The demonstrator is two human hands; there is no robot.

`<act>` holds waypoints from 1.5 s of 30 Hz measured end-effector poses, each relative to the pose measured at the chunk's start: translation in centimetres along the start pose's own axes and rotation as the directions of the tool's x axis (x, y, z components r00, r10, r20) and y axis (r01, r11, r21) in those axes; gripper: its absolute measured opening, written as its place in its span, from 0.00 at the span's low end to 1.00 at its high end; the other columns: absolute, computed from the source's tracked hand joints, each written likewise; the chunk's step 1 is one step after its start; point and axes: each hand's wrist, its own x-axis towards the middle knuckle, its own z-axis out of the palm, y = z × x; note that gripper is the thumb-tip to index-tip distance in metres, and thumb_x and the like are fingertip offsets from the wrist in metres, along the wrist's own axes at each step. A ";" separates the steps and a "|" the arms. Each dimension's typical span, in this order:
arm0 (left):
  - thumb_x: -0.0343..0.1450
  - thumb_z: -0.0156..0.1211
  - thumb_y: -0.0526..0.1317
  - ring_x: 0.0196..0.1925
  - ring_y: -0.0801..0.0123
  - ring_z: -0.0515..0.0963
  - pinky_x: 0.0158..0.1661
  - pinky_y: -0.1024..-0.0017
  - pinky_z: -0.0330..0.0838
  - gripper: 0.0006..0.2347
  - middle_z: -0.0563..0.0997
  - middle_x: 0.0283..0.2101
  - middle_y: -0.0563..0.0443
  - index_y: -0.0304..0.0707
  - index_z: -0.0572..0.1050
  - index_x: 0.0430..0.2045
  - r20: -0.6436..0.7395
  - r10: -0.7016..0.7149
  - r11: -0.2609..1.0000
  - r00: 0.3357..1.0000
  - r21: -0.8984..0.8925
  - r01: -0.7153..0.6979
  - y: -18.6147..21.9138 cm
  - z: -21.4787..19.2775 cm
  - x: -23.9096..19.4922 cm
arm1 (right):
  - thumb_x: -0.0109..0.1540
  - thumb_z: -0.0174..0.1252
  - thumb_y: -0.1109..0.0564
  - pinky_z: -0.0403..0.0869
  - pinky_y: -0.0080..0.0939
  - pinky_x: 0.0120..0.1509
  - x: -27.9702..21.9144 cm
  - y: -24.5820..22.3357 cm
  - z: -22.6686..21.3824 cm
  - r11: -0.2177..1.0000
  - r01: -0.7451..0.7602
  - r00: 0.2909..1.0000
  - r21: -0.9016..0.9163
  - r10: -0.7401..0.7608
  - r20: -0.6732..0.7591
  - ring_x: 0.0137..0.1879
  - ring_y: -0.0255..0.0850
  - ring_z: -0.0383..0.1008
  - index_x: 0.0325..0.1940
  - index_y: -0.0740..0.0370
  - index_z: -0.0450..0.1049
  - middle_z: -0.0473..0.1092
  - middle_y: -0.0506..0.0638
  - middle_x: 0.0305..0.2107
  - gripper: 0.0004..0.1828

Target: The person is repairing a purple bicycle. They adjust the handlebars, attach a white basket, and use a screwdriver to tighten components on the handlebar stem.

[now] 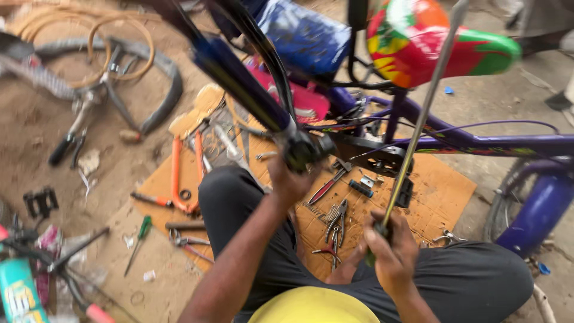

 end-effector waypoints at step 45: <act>0.63 0.76 0.49 0.49 0.59 0.80 0.55 0.63 0.76 0.26 0.79 0.48 0.39 0.26 0.79 0.47 0.904 -0.041 0.347 0.425 -0.386 0.855 4.8 35.8 0.8 | 0.62 0.66 0.55 0.70 0.32 0.27 -2.5 5.4 -17.1 0.997 -0.008 0.543 -0.080 -0.063 -0.838 0.26 0.31 0.70 0.52 0.68 0.70 0.69 0.46 0.35 0.20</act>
